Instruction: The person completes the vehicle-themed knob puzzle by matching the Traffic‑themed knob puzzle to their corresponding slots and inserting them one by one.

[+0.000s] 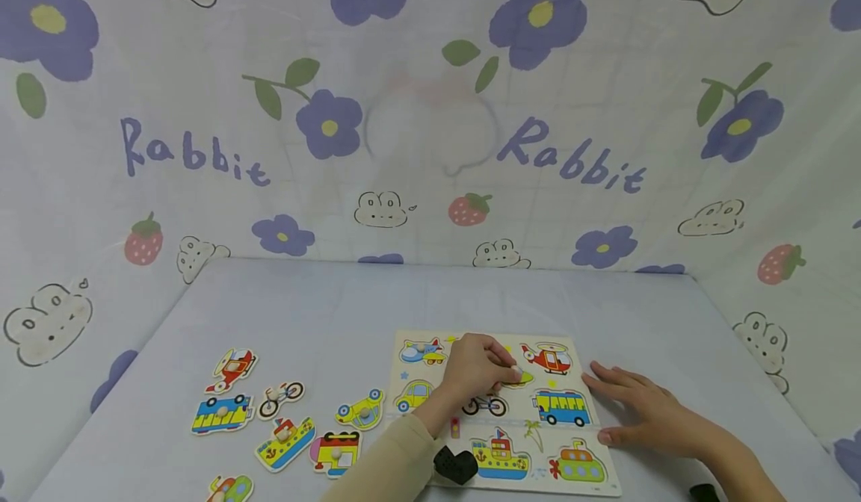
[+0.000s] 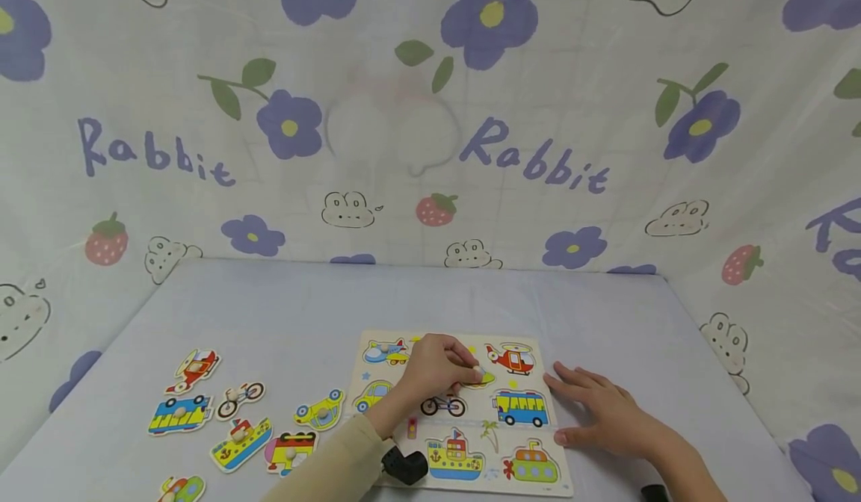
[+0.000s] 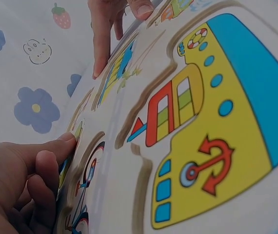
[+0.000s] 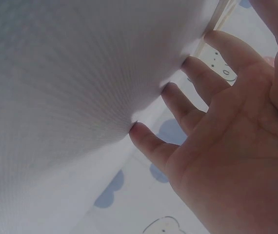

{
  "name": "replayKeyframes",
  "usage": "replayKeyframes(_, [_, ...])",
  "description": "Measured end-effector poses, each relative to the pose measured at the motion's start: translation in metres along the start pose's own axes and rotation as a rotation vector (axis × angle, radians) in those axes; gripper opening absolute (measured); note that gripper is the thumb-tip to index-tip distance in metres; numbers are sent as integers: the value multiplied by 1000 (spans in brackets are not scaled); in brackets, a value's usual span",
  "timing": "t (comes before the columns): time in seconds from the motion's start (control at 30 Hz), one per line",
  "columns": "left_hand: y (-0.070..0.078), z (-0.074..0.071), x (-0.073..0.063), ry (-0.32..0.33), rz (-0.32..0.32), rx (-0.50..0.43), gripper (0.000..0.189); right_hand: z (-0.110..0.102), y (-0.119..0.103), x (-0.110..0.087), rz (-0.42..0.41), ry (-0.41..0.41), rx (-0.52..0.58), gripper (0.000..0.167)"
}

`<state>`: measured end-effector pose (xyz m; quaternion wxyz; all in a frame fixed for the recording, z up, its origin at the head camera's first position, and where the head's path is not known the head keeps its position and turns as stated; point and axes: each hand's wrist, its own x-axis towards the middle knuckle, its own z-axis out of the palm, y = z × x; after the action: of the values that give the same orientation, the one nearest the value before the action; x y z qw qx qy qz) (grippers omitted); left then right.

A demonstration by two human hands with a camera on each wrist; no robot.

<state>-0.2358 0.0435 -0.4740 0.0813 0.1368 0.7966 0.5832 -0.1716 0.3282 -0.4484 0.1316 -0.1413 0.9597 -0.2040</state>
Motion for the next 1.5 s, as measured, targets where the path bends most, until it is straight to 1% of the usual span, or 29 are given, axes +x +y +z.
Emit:
replayKeyframes(0.2, [1, -1, 1, 2, 0, 7, 14, 0, 0, 1, 3, 4, -2, 93])
replayKeyframes(0.47, [0, -1, 1, 7, -4, 13, 15, 0, 0, 0, -21, 15, 7, 92])
replayKeyframes(0.83, [-4, 2, 2, 14, -1, 10, 16, 1, 1, 0, -8, 5, 13, 91])
replayKeyframes(0.97, [-4, 3, 1, 27, 0, 19, 17, 2, 2, 0, -9, 8, 7, 92])
replayKeyframes(1.07, [-3, 6, 0, 44, 10, 63, 17, 2, 2, 0, -10, 7, 7, 92])
replayKeyframes(1.17, [1, 8, -2, 66, 39, 122, 14, 1, 2, 0, -19, 7, 2, 91])
replayKeyframes(1.23, [5, 7, -5, 78, 57, 141, 14, 0, 2, -1, -26, 10, -4, 91])
replayKeyframes(1.3, [11, 3, -10, 80, 81, 145, 18, -1, 2, -1, -30, 12, -7, 91])
replayKeyframes(1.37, [17, -6, -18, 73, 120, 151, 21, -1, 2, 0, -28, 11, -7, 91])
replayKeyframes(1.43, [23, -22, -28, 76, 179, 172, 20, 0, 2, 0, -25, 7, -5, 92])
replayKeyframes(1.5, [27, -43, -39, 104, 227, 215, 19, 1, 3, 0, -22, 2, -6, 92])
